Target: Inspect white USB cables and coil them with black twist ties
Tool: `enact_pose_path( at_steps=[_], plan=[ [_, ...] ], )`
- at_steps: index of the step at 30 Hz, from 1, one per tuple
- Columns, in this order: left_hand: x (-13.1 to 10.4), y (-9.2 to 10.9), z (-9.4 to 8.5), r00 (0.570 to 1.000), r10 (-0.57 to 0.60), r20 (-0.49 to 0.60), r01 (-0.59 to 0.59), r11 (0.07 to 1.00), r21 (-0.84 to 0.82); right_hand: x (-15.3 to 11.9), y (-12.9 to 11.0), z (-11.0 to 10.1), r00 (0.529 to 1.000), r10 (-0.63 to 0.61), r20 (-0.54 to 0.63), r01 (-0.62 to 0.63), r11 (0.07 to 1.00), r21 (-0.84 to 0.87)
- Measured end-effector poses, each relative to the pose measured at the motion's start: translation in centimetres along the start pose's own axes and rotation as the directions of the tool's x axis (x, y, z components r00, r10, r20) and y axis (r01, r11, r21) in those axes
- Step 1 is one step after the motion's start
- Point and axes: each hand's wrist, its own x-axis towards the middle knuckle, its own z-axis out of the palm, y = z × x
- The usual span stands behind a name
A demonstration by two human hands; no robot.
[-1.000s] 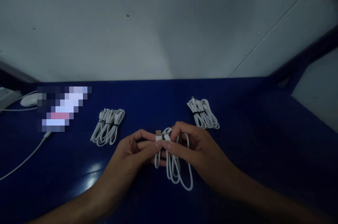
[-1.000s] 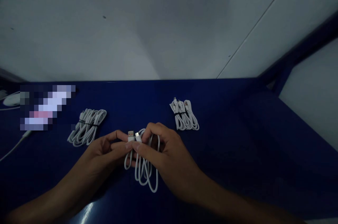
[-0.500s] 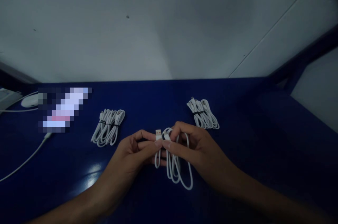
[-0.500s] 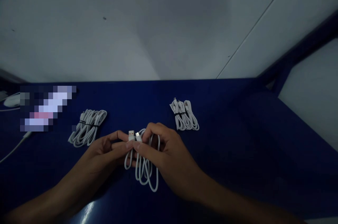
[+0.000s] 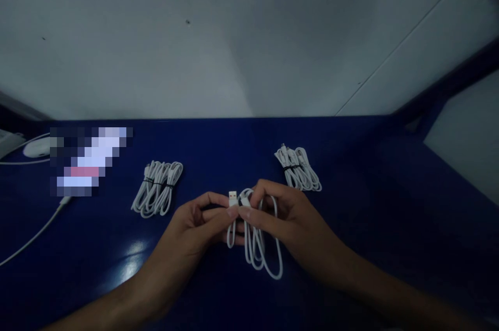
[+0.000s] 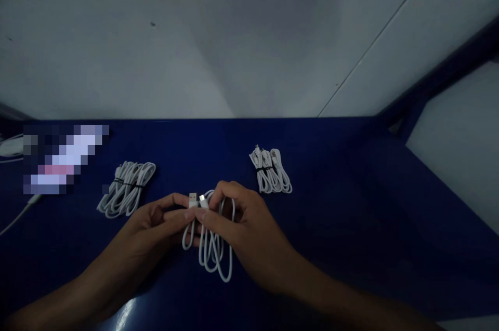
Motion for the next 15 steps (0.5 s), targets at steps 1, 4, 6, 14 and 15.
enact_pose_path(
  at_steps=[1,4,6,14,15],
  plan=[
    [0.02,-0.08,-0.06,1.0,0.003,0.007,-0.003,1.0,-0.004,0.03,-0.01,-0.01,1.0,-0.002,-0.004,0.002,1.0,-0.007],
    [-0.03,-0.29,-0.25,1.0,0.014,0.016,-0.014,1.0,-0.008,-0.01,-0.06,-0.01,1.0,0.003,-0.015,-0.003,1.0,-0.011],
    [-0.08,-0.32,-0.32,1.0,0.021,0.014,-0.021,1.0,-0.003,-0.1,-0.07,0.02,1.0,0.006,-0.006,-0.006,1.0,0.002],
    [-0.03,-0.17,-0.18,1.0,0.013,0.0,-0.013,0.999,0.037,-0.07,0.21,-0.04,1.0,0.003,-0.026,-0.004,0.999,-0.038],
    [-0.04,-0.23,-0.21,1.0,0.017,0.001,-0.017,0.999,0.037,-0.06,0.21,-0.05,1.0,0.003,-0.027,-0.004,0.999,-0.039]
  ],
)
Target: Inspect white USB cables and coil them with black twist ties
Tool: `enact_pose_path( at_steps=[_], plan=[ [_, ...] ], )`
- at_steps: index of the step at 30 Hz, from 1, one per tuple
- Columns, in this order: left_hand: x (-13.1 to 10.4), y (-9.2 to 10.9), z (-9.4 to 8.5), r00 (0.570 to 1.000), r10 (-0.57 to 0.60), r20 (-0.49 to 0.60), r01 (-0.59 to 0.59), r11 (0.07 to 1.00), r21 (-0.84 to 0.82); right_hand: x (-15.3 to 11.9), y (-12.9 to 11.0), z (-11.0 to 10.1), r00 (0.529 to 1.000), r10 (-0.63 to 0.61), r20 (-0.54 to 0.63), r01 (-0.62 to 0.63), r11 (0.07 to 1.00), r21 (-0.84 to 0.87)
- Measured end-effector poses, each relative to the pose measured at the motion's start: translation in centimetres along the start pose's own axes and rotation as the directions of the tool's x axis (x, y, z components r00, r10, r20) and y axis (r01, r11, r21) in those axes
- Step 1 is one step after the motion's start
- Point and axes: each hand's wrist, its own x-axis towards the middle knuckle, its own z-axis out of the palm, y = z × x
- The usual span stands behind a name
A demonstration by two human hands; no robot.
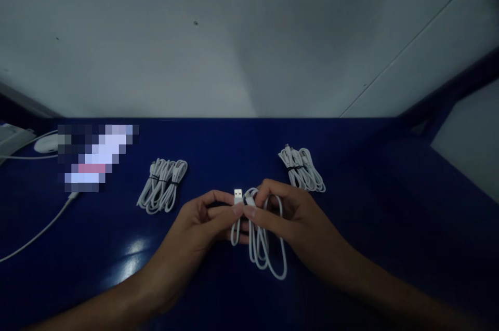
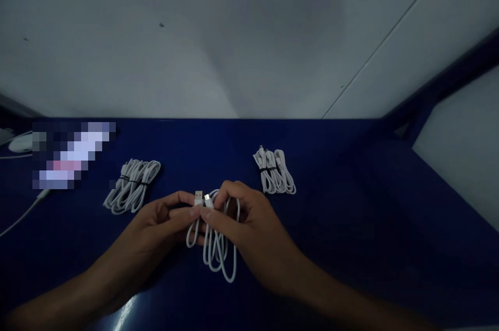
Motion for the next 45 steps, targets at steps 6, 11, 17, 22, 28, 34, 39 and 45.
enact_pose_path(
  at_steps=[6,11,17,22,28,34,39,45],
  plan=[
    [0.1,-0.3,-0.1,1.0,0.001,0.009,-0.001,1.0,-0.011,-0.1,-0.2,0.0,1.0,0.008,0.013,-0.008,1.0,-0.01],
    [0.1,-0.1,0.2,1.0,-0.004,0.016,0.004,1.0,-0.011,-0.1,-0.3,0.0,1.0,0.0,0.022,-0.001,0.998,0.062],
    [0.1,-0.2,0.1,1.0,0.02,0.024,-0.019,0.999,-0.039,-0.1,-0.3,0.0,1.0,-0.021,0.019,0.02,0.999,0.05],
    [0.2,-0.1,0.1,1.0,0.002,0.027,-0.001,0.999,-0.037,-0.1,-0.4,0.0,0.999,-0.014,0.03,0.013,0.999,0.052],
    [0.3,0.2,0.2,0.999,0.008,0.036,-0.007,0.999,-0.039,-0.4,-0.8,0.0,0.999,0.01,0.032,-0.012,0.996,0.087],
    [-0.1,0.6,0.6,0.998,0.016,0.063,-0.012,0.998,-0.055,-0.8,-1.1,0.1,0.997,0.004,0.078,-0.016,0.988,0.152],
    [0.0,0.6,0.5,0.996,0.025,0.083,-0.019,0.997,-0.077,-0.7,-0.9,0.0,0.999,-0.021,0.048,0.015,0.993,0.113],
    [0.0,0.2,0.2,0.998,0.015,0.061,-0.01,0.997,-0.075,-0.4,-0.4,-0.1,0.999,-0.003,0.05,-0.002,0.995,0.1]
  ],
)
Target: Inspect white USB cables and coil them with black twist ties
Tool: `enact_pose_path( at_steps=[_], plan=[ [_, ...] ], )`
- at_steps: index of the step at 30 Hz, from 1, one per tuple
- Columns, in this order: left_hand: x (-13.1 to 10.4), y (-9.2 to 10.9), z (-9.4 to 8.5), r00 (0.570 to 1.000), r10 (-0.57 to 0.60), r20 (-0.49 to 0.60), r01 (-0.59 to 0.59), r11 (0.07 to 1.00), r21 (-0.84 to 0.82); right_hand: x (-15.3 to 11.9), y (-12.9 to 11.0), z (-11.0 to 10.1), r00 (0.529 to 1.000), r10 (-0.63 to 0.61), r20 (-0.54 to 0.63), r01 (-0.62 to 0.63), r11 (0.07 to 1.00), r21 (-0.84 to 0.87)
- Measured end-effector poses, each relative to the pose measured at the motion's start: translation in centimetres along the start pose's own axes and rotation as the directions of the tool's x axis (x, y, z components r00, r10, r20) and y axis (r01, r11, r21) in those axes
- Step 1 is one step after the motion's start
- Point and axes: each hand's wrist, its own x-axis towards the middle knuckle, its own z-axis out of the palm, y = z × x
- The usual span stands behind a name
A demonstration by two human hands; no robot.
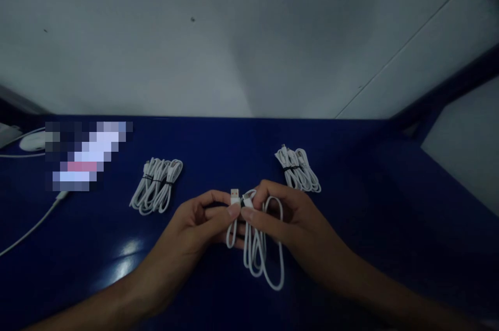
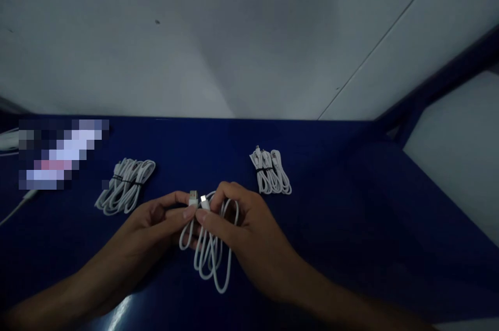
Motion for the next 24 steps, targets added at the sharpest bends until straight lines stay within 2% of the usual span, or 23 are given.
enact_pose_path(
  at_steps=[12,16,24],
  plan=[
    [0.06,0.19,0.35,1.0,-0.017,-0.022,0.017,1.0,0.004,-0.05,-0.09,0.07,1.0,0.019,0.002,-0.02,1.0,0.002],
    [0.13,-0.03,0.14,1.0,0.025,-0.007,-0.025,1.0,-0.007,0.17,-0.12,0.0,1.0,-0.015,-0.005,0.015,1.0,-0.016],
    [-0.04,0.28,0.26,1.0,0.017,0.012,-0.017,1.0,0.013,0.12,0.03,0.11,1.0,-0.017,-0.009,0.017,1.0,-0.021]
  ],
)
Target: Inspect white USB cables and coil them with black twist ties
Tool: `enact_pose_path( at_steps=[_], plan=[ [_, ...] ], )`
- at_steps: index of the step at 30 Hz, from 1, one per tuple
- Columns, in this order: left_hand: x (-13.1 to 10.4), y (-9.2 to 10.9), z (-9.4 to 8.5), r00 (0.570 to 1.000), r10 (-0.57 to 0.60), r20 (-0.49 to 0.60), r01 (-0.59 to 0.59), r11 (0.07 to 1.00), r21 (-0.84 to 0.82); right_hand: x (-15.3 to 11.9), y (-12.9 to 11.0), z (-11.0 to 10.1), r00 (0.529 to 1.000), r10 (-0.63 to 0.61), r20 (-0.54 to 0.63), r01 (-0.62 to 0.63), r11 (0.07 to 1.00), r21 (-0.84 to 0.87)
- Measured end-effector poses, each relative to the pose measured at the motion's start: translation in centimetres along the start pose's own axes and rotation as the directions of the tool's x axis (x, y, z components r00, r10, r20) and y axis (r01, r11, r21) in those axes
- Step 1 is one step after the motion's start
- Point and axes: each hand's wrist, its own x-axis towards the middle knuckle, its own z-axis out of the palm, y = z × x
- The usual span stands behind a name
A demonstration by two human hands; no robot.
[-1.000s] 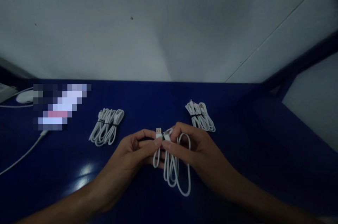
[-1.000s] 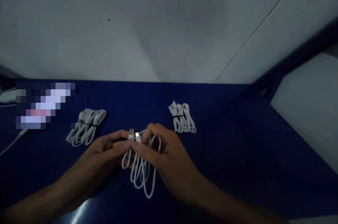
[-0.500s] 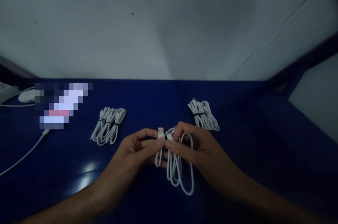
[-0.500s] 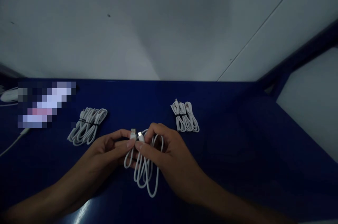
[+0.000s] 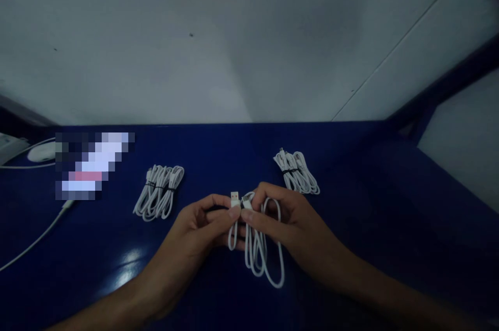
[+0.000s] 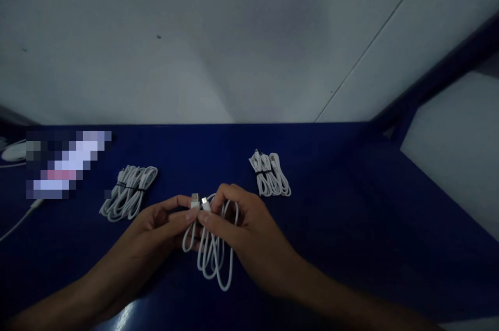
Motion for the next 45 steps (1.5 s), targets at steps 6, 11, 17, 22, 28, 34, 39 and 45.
enact_pose_path(
  at_steps=[6,11,17,22,28,34,39,45],
  plan=[
    [0.0,-0.2,-0.1,1.0,-0.007,-0.004,0.007,1.0,-0.029,0.1,-0.2,0.0,1.0,0.007,0.007,-0.007,1.0,-0.027],
    [0.0,-0.5,-0.4,0.999,-0.026,-0.019,0.026,1.0,-0.005,0.1,-0.2,0.0,1.0,0.004,0.007,-0.003,0.999,-0.048],
    [0.2,-0.8,-0.5,0.999,-0.033,-0.001,0.033,0.999,0.002,0.0,-0.3,0.1,1.0,0.017,-0.009,-0.017,0.998,-0.058],
    [0.0,-0.9,-0.9,0.999,-0.04,-0.032,0.041,0.999,0.022,0.0,-0.4,0.0,0.999,0.031,0.022,-0.03,0.999,-0.044],
    [0.1,-0.8,-0.7,1.0,-0.005,-0.023,0.006,0.999,0.033,-0.1,-0.2,0.0,1.0,0.022,0.008,-0.022,0.997,-0.071],
    [0.1,-1.1,-0.3,0.996,0.069,-0.056,-0.067,0.997,0.038,0.1,-0.1,0.0,1.0,0.018,0.005,-0.018,0.997,-0.078],
    [0.1,-1.2,-0.3,0.995,0.075,-0.073,-0.073,0.997,0.023,0.1,-0.3,0.1,1.0,0.011,-0.002,-0.011,0.994,-0.109],
    [0.0,-1.1,-0.3,0.997,0.046,-0.068,-0.045,0.999,0.02,-0.2,-0.1,0.1,1.0,0.017,-0.016,-0.018,0.994,-0.109]
  ],
)
